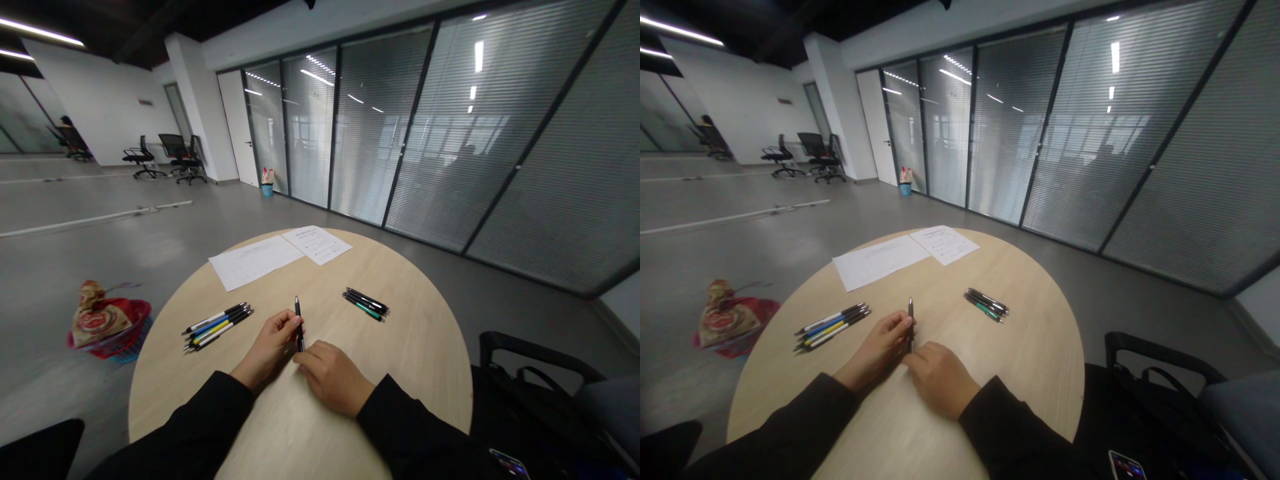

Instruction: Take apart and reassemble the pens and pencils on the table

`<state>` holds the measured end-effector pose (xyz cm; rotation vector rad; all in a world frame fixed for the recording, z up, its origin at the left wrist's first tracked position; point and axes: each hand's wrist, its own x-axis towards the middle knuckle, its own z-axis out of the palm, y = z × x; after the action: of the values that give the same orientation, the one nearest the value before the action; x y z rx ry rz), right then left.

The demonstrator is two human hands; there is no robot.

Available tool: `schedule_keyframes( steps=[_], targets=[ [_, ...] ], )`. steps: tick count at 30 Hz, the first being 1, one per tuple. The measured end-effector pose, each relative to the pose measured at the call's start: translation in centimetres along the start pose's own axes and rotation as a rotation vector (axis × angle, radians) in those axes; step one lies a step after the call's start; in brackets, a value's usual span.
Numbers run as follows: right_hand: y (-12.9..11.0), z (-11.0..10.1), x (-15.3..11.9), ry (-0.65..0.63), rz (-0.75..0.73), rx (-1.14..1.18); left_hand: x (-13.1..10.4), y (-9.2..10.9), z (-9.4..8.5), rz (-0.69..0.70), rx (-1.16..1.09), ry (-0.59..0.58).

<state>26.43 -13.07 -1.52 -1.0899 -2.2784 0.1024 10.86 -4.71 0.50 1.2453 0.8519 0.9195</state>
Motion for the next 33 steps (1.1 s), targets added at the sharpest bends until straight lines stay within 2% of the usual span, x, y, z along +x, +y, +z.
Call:
schedule_keyframes(
  steps=[3,8,11,13,15,19,22,25,28,33],
  targets=[
    [0.0,-0.4,0.1,0.0,0.062,0.008,-0.1,-0.1,0.0,0.017,0.005,0.012],
    [0.8,-0.4,0.3,0.074,0.269,-0.03,-0.4,-0.3,0.4,0.015,0.031,-0.075],
    [1.4,-0.2,0.2,0.085,0.34,-0.074,-0.2,-0.7,0.3,0.052,0.089,-0.073],
    [1.9,-0.2,0.2,0.086,0.37,-0.082,0.0,-0.9,-0.1,0.087,0.179,-0.093],
    [2.9,-0.6,0.0,0.09,0.427,-0.096,0.3,-0.8,-0.7,0.139,0.365,-0.113],
    [6.1,-1.9,-1.0,0.099,0.601,-0.27,0.7,-0.3,-2.7,0.304,0.923,0.046],
    [8.5,-2.6,-1.9,0.155,0.697,-0.356,1.2,0.1,-4.4,0.349,1.16,0.151],
    [9.8,-2.9,-2.6,0.178,0.739,-0.426,1.7,0.3,-6.0,0.387,1.342,0.226],
    [10.1,-3.0,-2.8,0.171,0.731,-0.479,1.9,0.6,-7.1,0.353,1.519,0.313],
    [10.2,-3.0,-2.9,0.168,0.726,-0.509,1.5,1.4,-8.0,0.198,1.742,0.397]
  ],
)
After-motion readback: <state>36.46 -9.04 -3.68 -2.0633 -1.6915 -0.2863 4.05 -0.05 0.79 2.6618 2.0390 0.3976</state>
